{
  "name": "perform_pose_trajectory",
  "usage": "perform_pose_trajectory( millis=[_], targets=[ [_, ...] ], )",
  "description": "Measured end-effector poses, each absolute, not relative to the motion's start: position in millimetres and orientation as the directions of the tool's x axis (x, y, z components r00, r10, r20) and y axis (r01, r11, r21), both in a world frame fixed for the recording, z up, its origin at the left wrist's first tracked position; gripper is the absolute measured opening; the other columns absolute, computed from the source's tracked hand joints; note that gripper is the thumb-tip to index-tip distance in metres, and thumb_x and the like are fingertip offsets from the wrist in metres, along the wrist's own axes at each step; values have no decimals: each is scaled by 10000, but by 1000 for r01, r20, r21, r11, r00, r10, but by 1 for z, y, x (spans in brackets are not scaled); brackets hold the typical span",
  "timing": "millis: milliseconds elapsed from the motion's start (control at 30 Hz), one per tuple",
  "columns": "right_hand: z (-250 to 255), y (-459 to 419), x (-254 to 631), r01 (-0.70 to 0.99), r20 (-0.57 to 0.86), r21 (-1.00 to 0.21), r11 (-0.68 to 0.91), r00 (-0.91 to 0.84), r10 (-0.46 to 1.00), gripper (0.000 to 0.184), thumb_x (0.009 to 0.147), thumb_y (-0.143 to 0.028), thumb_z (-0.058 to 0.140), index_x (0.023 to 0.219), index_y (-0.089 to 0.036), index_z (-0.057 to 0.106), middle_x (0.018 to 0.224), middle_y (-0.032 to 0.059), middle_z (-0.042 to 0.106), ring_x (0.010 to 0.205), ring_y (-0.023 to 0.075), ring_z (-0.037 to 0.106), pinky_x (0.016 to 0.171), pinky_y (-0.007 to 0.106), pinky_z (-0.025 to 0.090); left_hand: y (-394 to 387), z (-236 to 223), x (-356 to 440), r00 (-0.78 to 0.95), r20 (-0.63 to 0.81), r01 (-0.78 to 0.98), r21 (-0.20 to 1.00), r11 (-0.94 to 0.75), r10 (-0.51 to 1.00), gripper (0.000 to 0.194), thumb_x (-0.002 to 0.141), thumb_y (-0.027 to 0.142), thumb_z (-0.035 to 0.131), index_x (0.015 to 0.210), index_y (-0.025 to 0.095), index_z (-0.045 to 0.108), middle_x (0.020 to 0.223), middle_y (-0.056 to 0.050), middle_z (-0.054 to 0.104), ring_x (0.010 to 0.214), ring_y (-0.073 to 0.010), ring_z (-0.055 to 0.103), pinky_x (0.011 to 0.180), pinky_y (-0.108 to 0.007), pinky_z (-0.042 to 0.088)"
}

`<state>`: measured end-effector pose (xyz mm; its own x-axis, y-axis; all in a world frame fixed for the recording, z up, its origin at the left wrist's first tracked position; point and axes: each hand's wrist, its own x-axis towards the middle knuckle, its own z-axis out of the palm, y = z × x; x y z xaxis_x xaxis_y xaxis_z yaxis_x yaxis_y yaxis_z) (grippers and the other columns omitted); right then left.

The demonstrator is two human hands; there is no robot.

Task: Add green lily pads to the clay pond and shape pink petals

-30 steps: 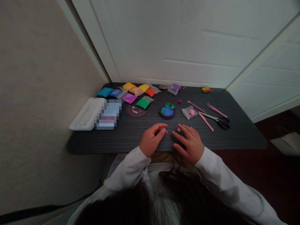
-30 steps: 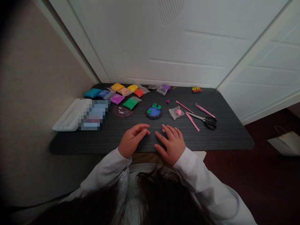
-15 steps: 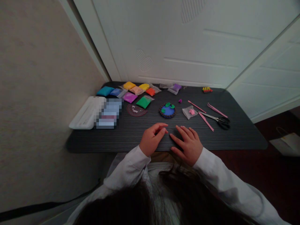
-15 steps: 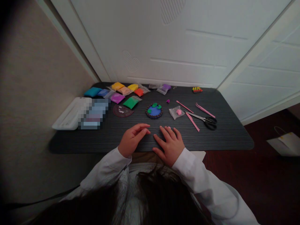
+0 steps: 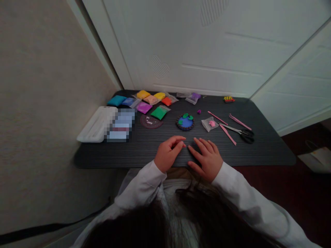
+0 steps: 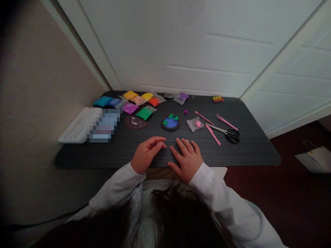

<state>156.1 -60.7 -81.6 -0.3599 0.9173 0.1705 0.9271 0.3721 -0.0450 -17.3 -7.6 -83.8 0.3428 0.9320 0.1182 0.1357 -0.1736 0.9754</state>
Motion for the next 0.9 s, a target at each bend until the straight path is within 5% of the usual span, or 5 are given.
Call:
perform_pose_trajectory(
  millis=[900],
  targets=[
    [-80,-58,151,914,180,-35,404,-392,902,537,782,-526,358,1220,-222,425,1354,105,310,1220,276,257,977,473,161,-6,-84,-18,250,129,121,979,-163,960,219,784,288,456,926,172,577,762,-26,624,737,-141,584,726,-272,443]
  ],
)
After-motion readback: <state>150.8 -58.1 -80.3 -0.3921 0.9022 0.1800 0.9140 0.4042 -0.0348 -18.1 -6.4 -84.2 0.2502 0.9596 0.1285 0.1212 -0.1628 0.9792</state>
